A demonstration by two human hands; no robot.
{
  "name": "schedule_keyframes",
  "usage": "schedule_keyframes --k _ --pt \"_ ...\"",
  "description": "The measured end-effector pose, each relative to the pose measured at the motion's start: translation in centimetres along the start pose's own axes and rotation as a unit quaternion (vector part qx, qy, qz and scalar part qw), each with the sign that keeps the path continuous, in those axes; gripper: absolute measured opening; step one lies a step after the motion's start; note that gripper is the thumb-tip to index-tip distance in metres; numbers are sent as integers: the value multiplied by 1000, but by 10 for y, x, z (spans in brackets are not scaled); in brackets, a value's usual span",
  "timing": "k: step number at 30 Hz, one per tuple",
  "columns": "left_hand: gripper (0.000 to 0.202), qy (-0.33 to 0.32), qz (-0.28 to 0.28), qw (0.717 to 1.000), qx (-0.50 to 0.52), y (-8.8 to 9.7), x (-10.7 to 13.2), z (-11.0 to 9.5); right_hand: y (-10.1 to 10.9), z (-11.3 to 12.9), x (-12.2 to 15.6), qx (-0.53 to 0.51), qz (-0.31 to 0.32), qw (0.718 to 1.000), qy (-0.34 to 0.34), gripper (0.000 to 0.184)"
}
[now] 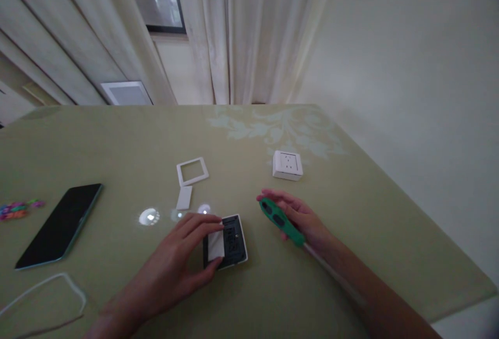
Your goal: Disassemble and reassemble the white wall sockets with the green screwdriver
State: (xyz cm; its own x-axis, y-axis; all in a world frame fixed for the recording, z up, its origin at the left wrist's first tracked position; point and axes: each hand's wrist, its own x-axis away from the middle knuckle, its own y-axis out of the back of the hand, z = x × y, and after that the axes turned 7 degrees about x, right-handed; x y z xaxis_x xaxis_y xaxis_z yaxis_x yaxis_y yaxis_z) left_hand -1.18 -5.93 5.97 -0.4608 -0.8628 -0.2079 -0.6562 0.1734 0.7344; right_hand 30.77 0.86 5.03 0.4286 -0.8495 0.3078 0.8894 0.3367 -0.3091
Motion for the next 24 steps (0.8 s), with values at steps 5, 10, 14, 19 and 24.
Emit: schedule_keyframes --k 5,10,14,19,24 --pt "45 -14 3 1000 -10 0 2 5 1 -5 -2 11 25 1000 14 40" --pt "44 -25 5 999 -20 5 3 5 -1 -9 -2 30 61 997 -47 47" --pt "41 -28 9 1000 -11 5 3 4 -5 -10 0 77 43 995 -36 53" --pt "44 -28 16 999 1 5 5 6 -5 -7 3 194 115 973 -44 47" --pt "44 -37 34 999 -3 3 8 6 22 2 -6 518 -141 815 217 40"
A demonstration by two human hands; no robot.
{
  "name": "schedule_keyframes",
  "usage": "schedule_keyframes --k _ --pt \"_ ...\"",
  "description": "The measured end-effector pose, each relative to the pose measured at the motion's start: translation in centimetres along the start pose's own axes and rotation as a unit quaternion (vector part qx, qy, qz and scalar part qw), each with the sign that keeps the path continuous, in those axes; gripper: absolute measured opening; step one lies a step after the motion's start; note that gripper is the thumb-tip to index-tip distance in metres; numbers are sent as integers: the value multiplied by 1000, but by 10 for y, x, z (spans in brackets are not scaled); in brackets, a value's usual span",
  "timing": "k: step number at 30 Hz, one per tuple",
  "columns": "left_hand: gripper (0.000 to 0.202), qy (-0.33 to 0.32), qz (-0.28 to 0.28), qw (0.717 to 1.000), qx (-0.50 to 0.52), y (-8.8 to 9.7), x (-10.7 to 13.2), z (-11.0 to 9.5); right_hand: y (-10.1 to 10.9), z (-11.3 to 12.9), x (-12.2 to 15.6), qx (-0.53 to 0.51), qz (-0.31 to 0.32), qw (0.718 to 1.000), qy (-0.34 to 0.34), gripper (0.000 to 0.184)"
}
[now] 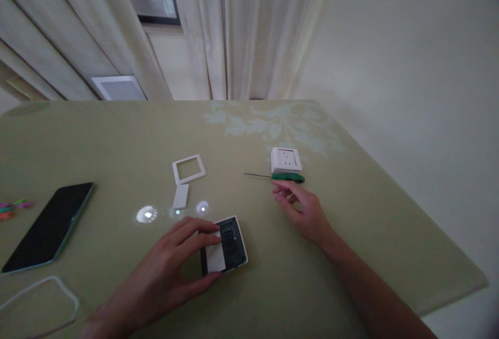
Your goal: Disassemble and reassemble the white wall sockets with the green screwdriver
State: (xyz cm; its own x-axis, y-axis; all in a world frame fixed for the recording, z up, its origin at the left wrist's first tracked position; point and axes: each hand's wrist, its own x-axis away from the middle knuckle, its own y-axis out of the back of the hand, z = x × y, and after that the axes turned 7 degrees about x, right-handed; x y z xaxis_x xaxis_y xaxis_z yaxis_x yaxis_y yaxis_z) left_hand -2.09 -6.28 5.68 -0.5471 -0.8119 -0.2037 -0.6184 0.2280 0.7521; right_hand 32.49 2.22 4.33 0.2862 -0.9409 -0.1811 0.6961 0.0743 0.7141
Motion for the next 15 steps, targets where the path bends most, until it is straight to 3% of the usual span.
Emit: schedule_keyframes --k 3,10,15 --pt "43 -5 -9 1000 -23 0 -2 -2 6 -18 -9 89 -57 994 15 44" --pt "36 -5 -14 999 -30 3 -4 -3 2 -26 -12 208 -50 976 32 48" --pt "33 -47 -32 996 -62 0 -1 -3 -2 -22 -11 273 -55 960 23 42"
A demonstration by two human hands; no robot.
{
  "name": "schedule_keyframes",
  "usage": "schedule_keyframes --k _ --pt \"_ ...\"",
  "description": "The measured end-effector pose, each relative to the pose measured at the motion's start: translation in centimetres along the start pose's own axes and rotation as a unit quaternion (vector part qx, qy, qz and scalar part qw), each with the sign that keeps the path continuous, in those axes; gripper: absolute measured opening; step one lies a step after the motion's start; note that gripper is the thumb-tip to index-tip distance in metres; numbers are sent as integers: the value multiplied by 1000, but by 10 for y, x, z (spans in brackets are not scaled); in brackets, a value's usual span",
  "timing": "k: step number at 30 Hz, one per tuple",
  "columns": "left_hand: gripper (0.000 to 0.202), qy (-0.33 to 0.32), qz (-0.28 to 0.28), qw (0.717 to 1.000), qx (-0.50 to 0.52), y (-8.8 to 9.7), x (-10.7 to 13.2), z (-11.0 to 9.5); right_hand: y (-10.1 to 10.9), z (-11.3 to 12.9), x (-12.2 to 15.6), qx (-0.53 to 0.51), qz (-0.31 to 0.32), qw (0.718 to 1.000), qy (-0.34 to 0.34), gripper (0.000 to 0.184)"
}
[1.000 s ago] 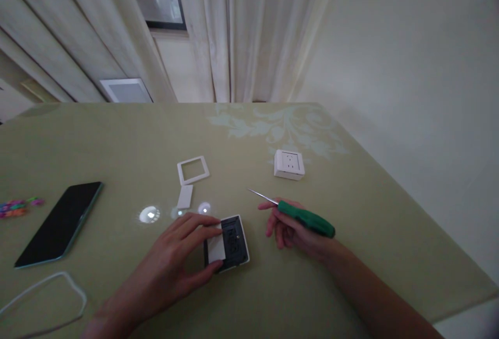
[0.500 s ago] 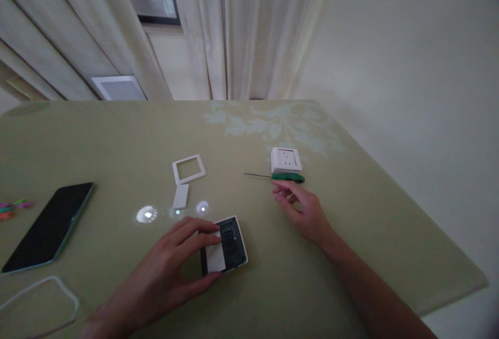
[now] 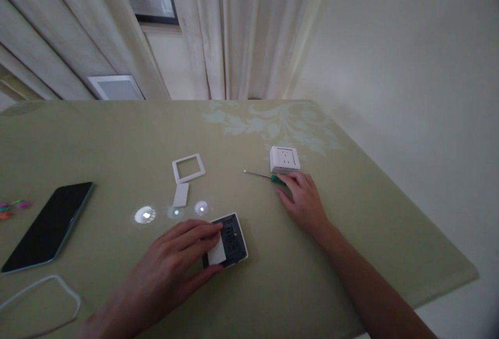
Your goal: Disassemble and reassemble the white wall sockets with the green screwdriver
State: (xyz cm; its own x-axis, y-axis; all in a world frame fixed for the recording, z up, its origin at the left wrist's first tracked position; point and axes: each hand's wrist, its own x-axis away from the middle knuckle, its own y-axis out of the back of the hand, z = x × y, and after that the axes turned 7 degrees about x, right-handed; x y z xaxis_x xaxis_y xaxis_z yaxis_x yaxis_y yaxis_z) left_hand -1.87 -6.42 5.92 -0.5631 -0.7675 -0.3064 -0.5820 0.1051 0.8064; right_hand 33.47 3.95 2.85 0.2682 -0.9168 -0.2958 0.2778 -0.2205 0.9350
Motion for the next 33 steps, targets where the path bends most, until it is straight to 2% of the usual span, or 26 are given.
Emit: schedule_keyframes --k 9,15,22,33 --pt "29 -8 3 999 -38 0 -7 -8 -4 -2 1 41 -7 999 -2 35" --pt "37 20 3 1000 5 -4 -2 3 -4 -2 4 43 -4 999 5 39" --pt "33 21 -31 999 11 -8 2 7 -3 -2 3 31 -3 1000 2 37" --pt "32 24 -8 1000 -8 -9 5 4 -6 -5 2 -4 8 1000 -13 29"
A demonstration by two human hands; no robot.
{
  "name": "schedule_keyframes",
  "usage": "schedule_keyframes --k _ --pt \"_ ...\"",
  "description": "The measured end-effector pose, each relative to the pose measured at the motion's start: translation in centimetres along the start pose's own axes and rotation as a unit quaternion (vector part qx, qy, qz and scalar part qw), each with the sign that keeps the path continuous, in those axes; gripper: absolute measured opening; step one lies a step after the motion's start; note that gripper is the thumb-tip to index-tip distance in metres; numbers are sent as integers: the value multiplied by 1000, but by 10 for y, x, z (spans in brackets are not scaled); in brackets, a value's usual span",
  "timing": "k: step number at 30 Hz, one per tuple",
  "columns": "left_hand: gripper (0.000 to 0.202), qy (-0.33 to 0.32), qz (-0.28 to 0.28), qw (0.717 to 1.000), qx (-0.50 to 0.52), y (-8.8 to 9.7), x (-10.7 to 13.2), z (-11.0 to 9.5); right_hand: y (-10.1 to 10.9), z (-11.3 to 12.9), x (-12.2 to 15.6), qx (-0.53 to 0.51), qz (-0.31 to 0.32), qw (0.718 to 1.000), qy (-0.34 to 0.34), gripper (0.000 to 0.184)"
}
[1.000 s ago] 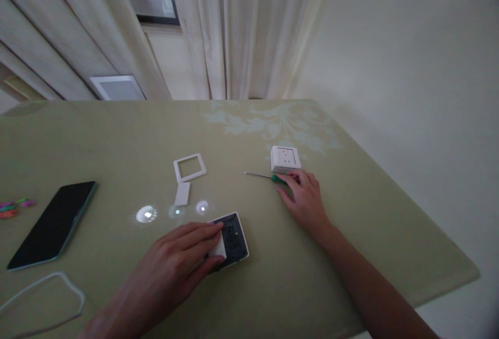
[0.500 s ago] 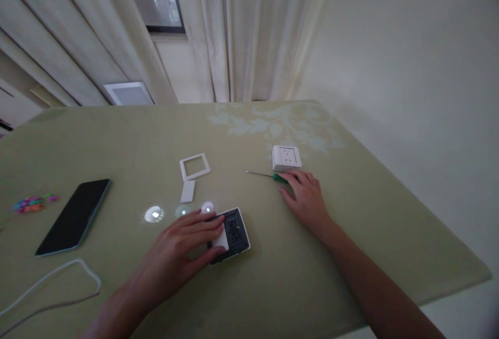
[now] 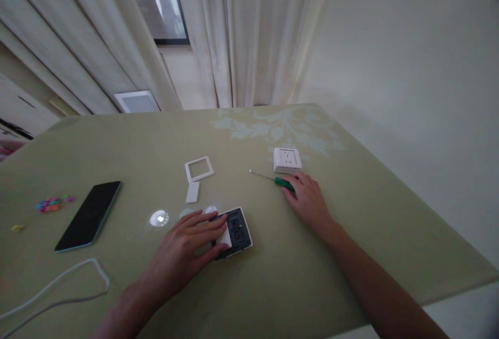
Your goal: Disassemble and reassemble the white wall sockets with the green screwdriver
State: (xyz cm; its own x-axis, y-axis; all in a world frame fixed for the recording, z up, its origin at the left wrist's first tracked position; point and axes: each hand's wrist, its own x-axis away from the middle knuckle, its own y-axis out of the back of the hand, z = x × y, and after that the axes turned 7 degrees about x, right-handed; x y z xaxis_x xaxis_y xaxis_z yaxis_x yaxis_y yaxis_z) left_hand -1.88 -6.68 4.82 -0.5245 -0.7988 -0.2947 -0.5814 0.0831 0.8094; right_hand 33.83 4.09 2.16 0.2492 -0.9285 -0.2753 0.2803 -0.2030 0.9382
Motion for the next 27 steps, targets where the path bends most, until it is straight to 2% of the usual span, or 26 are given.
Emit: schedule_keyframes --k 4,6,8,11,14,16,18,22,25,27 --pt "34 46 14 997 65 10 -6 11 -5 -4 -1 -38 6 999 3 26" --pt "41 105 -25 993 50 14 -12 29 -7 -5 -1 -61 4 998 1 26" --pt "50 156 -70 985 -22 16 -16 52 -9 -5 -1 -83 -1 997 0 26" --pt "51 180 -14 980 -82 16 -16 82 -10 -5 0 -108 -12 994 -1 26" --pt "48 181 11 981 -75 18 -10 91 -8 -3 0 -123 -19 992 -4 24" --pt "45 184 9 980 -74 23 -8 84 -7 -1 0 -132 -19 991 -4 23" --pt "43 187 -17 979 -79 28 -9 68 -6 1 0 -140 -16 990 -4 22" --pt "46 154 -98 983 -26 30 -20 19 -4 4 1 -152 -8 988 -6 22" --pt "39 78 -75 994 -6 16 -25 -14 -2 4 1 -153 -8 988 -9 24" --pt "35 44 -53 997 -22 2 -23 -24 -2 3 1 -152 -8 988 -11 24"
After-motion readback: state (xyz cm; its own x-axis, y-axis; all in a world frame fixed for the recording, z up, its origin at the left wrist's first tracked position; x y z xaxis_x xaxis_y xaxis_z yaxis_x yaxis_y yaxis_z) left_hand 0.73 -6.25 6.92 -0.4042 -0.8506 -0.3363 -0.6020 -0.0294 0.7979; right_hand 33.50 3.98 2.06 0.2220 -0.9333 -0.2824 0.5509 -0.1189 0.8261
